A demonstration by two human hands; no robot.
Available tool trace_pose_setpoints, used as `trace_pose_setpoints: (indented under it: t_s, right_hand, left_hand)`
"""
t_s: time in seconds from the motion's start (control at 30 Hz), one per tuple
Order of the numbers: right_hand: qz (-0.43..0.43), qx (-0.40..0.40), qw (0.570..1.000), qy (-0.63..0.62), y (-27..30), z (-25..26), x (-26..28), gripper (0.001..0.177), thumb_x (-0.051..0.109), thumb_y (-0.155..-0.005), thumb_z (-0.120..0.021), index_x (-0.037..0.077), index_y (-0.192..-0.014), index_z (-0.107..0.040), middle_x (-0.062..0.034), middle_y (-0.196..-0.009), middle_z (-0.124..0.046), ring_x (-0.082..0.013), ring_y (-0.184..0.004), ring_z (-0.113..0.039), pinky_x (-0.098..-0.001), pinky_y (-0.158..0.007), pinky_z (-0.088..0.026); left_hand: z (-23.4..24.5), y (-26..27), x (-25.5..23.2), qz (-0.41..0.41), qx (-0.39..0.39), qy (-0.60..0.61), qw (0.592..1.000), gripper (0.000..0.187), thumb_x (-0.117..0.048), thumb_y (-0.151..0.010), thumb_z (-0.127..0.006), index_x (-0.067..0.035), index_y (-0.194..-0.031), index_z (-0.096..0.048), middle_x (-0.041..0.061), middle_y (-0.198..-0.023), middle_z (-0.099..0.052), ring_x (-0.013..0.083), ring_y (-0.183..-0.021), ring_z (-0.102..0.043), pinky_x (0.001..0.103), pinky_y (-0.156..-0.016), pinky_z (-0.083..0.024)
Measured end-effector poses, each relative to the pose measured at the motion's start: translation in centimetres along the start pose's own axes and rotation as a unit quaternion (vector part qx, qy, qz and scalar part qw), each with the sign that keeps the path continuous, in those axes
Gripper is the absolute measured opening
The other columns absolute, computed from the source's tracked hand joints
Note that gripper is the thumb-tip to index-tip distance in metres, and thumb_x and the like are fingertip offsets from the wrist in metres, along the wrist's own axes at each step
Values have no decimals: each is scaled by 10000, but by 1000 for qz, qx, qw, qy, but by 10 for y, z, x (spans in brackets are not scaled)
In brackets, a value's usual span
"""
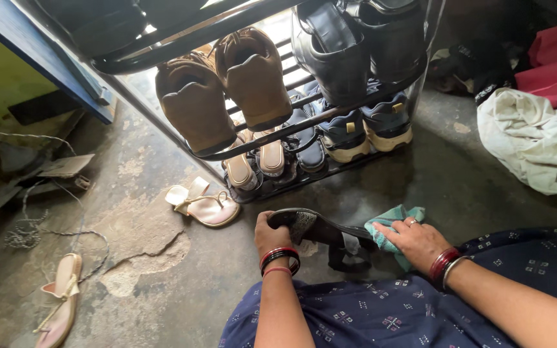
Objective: The person sits on the floor and wipes a black sandal with a green cloth, then places it on a shoe rack. The person then wipes a second black sandal and places it on the rack. Finally, the person picks up a pair of beige sandals from the floor.
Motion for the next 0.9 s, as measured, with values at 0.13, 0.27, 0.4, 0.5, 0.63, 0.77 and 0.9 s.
trace_pose_setpoints:
  t_s: [0.13, 0.27, 0.4, 0.5, 0.63, 0.77, 0.9]
  right_hand:
    - [-9, -4, 1000, 1, 0, -2, 1, 698, 107, -847, -553, 303, -1512, -477, -13, -1082, -645, -226, -986, -640, -368, -791, -574]
    - [-16, -2, 1000, -12, -1, -3, -1, 713, 92, -831, -550, 302, -1509, -484, -6, -1077, -650, -227, -995, -640, -363, -776, -576]
    - [-15, -11, 1000, -20, -4, -6, -1, 680, 100, -845, -546, 322, -1487, -517, 8, -1061, -654, -228, -1005, -638, -358, -788, -575]
    - [-6, -8, 1000, -14, -8, -9, 3, 554, 137, -863, -554, 312, -1389, -559, -20, -1069, -650, -242, -1037, -634, -373, -771, -572]
    - [-10, -9, 999, -36, -10, -9, 8, 567, 158, -847, -562, 303, -1394, -592, -23, -1112, -652, -244, -1053, -632, -406, -757, -556]
    - [-24, -14, 997, -77, -12, -5, 6, 491, 159, -861, -567, 293, -1331, -611, -27, -1138, -655, -250, -1075, -629, -421, -792, -546]
    - [-60, 4, 988, -144, -17, 3, 2, 516, 104, -825, -608, 304, -1300, -627, -10, -1170, -658, -268, -1105, -617, -412, -875, -547]
  left_hand:
    - [18, 27, -33, -60, -12, -224, 973, 419, -66, -758, -665, -215, -1150, -669, 59, -1202, -695, 292, -1168, -631, 487, -1053, -412]
    - [30, 47, -66, -140, -39, -424, 894, 365, -102, -804, -678, -233, -1145, -677, 7, -1205, -686, 244, -1219, -597, 644, -1159, -230]
    - [22, 56, -71, -256, -79, -493, 828, 325, -127, -778, -664, -271, -1065, -715, -6, -1237, -684, 257, -1256, -581, 709, -1118, -199]
    - [-13, 59, -48, -266, 35, -534, 802, 215, -143, -923, -597, -257, -1061, -715, -8, -1198, -686, 232, -1233, -587, 689, -1184, -183]
    - [-52, 62, -13, -322, 159, -483, 799, 303, -100, -984, -581, -165, -1277, -625, 39, -1149, -687, 255, -1118, -629, 625, -1143, -277]
    - [-52, 71, -24, -337, 213, -413, 819, 343, -143, -801, -701, -179, -1137, -643, 57, -1212, -648, 271, -1144, -607, 480, -1001, -414]
    - [-55, 77, -52, -404, 163, -331, 837, 608, -247, -571, -835, -72, -1123, -648, 153, -1178, -644, 363, -1081, -611, 474, -860, -472]
Point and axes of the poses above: each hand's wrist, its own y-axis away from the middle knuckle, its own z-axis out of the back of the hand, x = y × z, the point moved 2 cm from there along -y, towards the middle knuckle
